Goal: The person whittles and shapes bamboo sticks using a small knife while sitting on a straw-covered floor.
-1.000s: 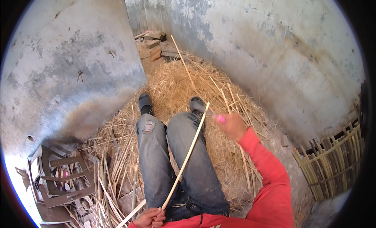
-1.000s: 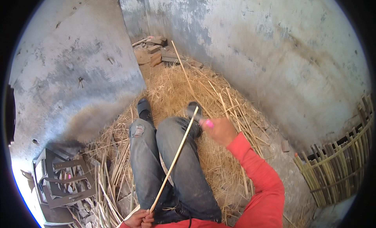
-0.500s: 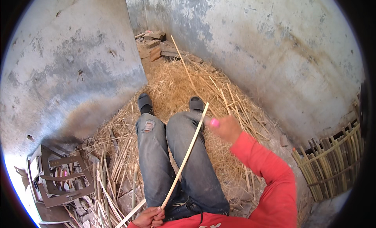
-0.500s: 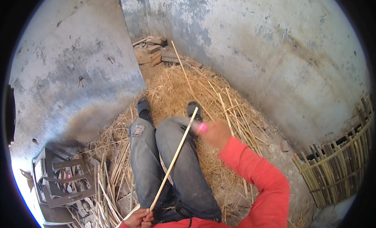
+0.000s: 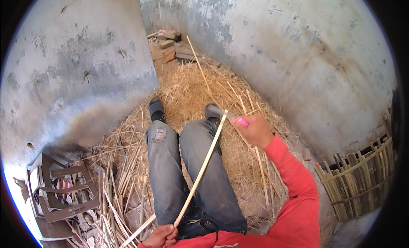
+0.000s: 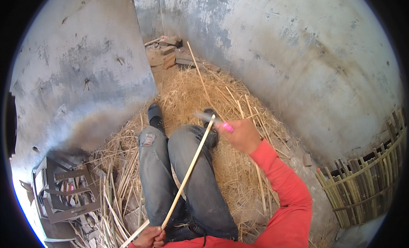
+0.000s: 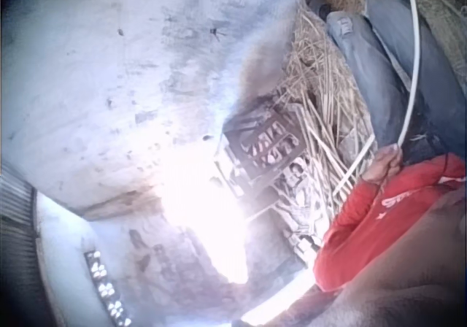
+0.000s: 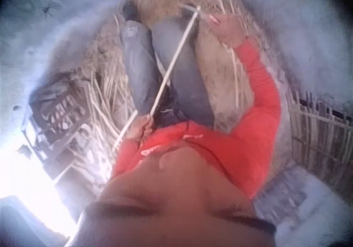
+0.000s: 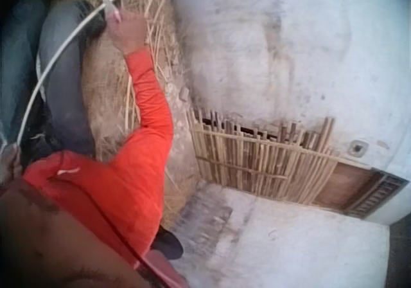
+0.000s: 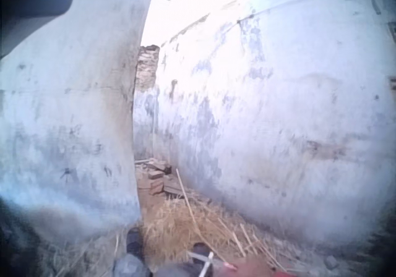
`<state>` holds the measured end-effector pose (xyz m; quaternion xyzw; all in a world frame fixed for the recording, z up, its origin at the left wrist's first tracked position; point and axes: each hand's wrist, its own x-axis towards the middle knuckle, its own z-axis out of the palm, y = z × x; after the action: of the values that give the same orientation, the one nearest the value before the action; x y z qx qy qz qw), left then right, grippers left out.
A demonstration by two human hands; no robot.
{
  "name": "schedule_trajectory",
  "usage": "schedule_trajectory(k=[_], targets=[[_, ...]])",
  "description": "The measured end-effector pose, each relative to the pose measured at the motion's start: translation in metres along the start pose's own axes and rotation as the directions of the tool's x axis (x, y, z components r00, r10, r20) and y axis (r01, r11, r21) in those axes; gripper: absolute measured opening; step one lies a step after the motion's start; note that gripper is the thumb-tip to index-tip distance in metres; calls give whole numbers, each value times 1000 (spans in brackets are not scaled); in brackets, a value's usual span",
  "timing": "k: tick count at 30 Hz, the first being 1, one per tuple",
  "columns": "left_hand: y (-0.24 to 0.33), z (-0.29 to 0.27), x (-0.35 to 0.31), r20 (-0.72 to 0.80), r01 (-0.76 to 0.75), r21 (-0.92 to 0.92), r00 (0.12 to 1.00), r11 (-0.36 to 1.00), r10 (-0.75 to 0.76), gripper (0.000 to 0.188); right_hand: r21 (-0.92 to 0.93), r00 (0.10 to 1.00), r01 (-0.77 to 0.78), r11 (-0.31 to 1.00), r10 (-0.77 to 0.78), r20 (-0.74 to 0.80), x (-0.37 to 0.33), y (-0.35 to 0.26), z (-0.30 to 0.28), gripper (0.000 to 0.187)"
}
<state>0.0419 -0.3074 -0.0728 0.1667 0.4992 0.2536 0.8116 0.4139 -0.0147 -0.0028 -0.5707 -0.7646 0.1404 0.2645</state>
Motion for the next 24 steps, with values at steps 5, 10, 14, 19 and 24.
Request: schedule_trajectory(k=[5, 10, 14, 19, 24], targets=[[-21, -3, 14, -38, -154, 176, 986, 972, 163, 39, -153, 925, 376, 914, -360, 120, -62, -20, 57, 60], [-21, -7, 18, -33, -125, 153, 991, 980, 131, 36, -245, 944, 329, 912, -312, 103, -28, -2, 46, 61], [-16, -4, 15, -40, -107, 115, 993, 988, 112, 35, -254, 919, 375, 892, -393, -23, -23, 17, 63, 61], [-18, -5, 6, -22, -105, 116, 994, 988, 109, 35, -336, 945, -196, 921, 86, -314, 24, 119, 30, 55], [-20, -7, 11, -58, -168, 218, 981, 961, 184, 35, -122, 953, -46, 991, 7, -303, 19, 99, 5, 54]])
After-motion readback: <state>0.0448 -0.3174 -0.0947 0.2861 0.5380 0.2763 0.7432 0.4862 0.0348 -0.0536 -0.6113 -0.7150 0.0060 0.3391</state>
